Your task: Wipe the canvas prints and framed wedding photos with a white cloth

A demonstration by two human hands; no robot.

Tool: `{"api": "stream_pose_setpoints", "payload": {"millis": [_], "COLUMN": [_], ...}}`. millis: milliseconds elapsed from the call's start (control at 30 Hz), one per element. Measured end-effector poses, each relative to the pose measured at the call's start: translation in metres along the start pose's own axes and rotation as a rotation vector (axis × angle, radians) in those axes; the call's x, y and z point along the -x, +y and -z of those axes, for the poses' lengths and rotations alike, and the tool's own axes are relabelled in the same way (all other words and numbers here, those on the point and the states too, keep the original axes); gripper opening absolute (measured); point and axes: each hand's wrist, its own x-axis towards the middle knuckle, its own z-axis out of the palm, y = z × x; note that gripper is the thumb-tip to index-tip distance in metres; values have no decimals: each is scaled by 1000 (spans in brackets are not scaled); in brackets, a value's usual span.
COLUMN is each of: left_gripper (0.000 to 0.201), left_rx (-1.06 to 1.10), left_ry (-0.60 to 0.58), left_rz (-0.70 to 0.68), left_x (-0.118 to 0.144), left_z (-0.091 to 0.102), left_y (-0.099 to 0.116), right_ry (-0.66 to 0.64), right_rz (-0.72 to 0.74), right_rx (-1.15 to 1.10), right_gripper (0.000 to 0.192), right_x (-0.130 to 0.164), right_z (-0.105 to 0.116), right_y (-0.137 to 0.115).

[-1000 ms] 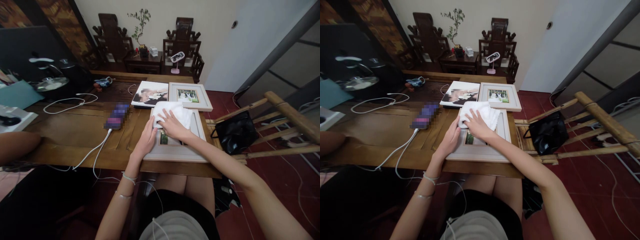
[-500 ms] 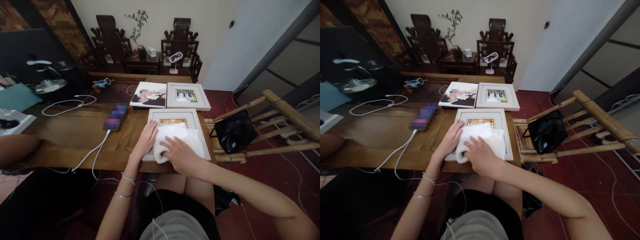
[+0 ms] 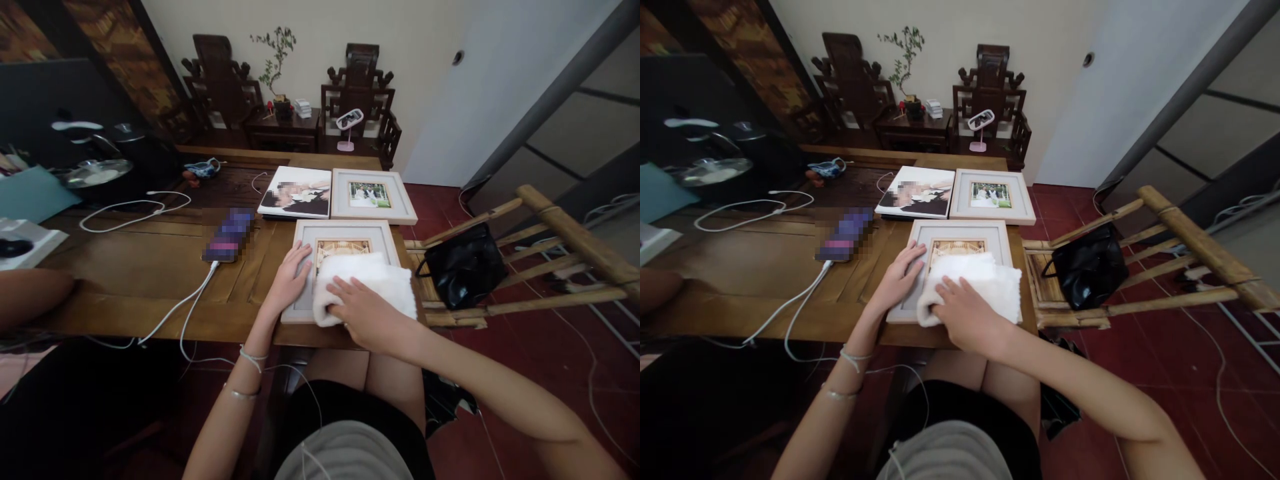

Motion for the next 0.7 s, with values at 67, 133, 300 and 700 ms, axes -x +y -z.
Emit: {"api": "stream_pose_setpoints", "payload": {"millis": [67, 133, 300, 700], "left_gripper": [36, 36, 36, 43], "left_rx": [-36, -71, -90, -95], "left_ry": [14, 19, 19, -27], "left_rz": [-34, -62, -93, -148], "left_x": [1, 2, 4, 3], "left_z": [-1, -2, 0, 1], "left_y": [-1, -1, 1, -6], "right_ry": [25, 32, 6, 112], "right_rz": [24, 21, -156, -423], "right_rx": [2, 16, 103, 295], "right_gripper": [37, 37, 40, 43], "right_x": [-14, -16, 32, 51], "right_z": [-2, -2, 2, -4], "right_y": [-8, -10, 7, 72]}}
